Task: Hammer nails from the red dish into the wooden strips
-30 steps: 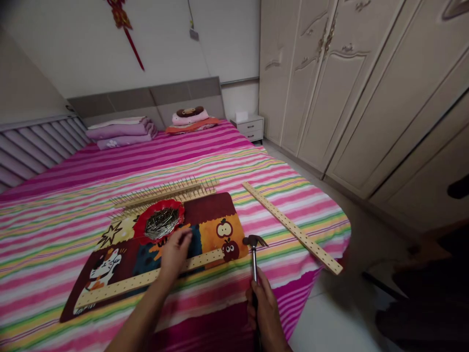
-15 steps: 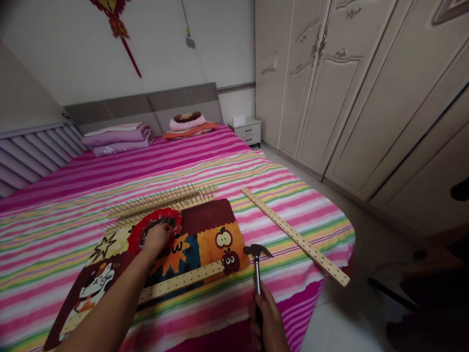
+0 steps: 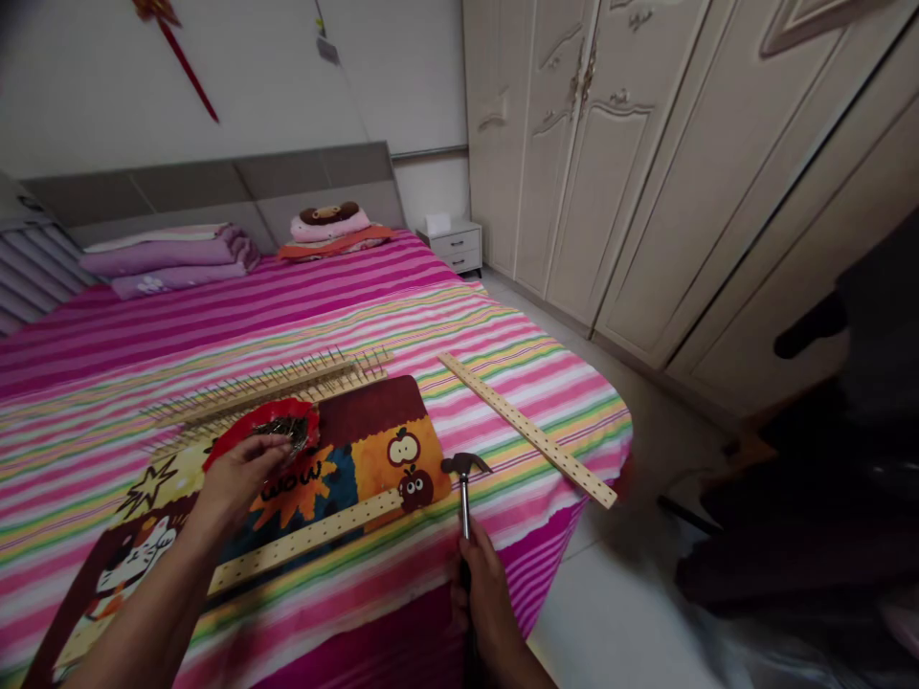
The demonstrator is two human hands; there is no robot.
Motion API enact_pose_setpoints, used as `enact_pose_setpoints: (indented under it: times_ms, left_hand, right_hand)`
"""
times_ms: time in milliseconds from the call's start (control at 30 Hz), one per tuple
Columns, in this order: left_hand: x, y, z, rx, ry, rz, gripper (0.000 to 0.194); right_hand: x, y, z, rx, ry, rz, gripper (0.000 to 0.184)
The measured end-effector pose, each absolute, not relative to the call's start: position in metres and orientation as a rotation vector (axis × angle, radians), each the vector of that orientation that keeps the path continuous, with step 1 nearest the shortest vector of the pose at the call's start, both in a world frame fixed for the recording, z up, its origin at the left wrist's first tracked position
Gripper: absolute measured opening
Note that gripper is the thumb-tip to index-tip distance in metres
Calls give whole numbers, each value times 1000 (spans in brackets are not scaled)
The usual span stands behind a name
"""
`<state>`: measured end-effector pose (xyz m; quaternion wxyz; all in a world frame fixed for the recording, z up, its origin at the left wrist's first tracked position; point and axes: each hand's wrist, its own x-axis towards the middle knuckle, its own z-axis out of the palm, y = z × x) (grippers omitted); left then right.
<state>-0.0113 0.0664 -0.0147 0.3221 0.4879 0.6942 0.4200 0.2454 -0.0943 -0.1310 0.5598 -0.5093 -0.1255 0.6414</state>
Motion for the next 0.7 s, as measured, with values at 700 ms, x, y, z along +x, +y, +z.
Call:
enact_pose_setpoints:
  times_ms: [700]
  left_hand:
    - [68,2,-89,1444,1614,1070,30]
  right_hand:
    - [248,-96,-129,-1159,-359,1512,51]
